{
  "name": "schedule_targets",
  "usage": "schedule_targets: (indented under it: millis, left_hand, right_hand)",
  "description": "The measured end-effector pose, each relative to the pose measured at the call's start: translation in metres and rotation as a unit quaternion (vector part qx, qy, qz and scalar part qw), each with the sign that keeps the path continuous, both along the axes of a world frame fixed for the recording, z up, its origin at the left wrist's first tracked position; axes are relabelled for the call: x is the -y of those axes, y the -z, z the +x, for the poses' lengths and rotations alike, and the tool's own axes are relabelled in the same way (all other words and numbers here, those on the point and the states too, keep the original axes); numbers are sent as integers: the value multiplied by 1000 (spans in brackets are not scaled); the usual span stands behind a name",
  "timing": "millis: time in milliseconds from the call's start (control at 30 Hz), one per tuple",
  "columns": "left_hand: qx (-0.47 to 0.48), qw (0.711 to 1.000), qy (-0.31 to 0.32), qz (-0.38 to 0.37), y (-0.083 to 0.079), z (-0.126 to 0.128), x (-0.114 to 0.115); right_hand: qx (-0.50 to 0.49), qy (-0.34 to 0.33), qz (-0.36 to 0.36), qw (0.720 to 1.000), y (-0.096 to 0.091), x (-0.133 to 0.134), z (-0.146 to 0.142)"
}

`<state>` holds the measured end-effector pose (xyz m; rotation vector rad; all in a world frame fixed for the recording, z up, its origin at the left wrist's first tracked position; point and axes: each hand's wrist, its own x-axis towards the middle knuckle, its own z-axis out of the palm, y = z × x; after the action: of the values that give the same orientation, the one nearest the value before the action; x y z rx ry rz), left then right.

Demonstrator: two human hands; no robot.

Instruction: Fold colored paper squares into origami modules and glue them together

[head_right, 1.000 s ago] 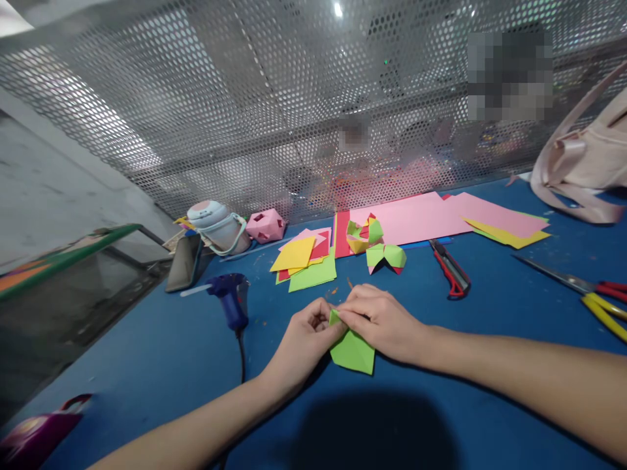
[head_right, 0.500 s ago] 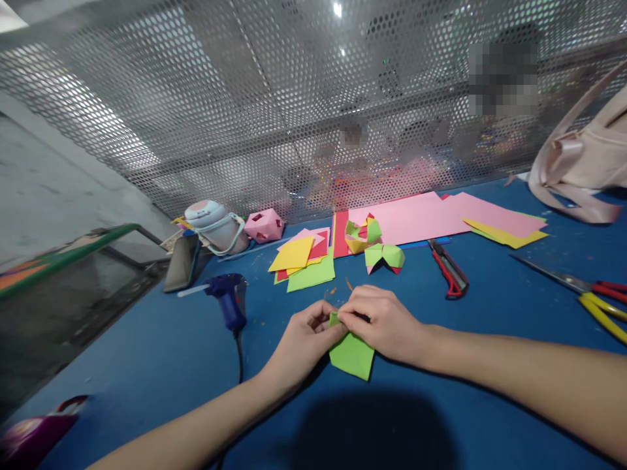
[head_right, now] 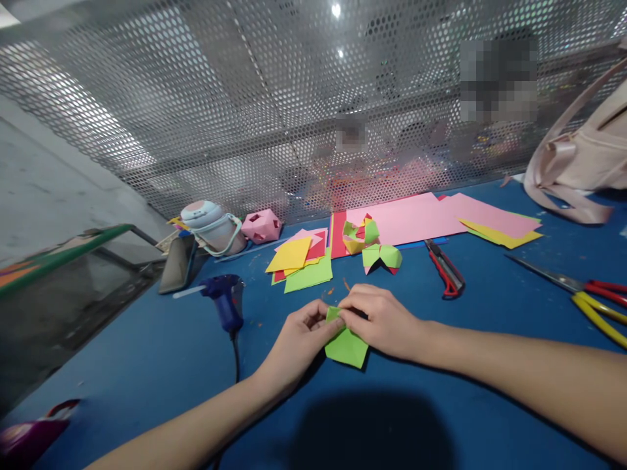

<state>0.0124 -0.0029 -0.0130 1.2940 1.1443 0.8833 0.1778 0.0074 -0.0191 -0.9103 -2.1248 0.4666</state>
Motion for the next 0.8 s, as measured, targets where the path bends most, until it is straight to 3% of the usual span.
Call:
schedule_targets:
  millis: [333,500,800]
  left_hand:
    - [5,1000,-10,-9,-1,0,0]
    - [8,999,-43,4,-2,0,-1]
    - [-44,997,-33,51,-2,-1,-2]
  right_hand:
    - [40,-40,54,997,0,-5,5]
    - [55,-22,8,998,0,-4,5]
    - [42,5,-32,999,-1,-5,6]
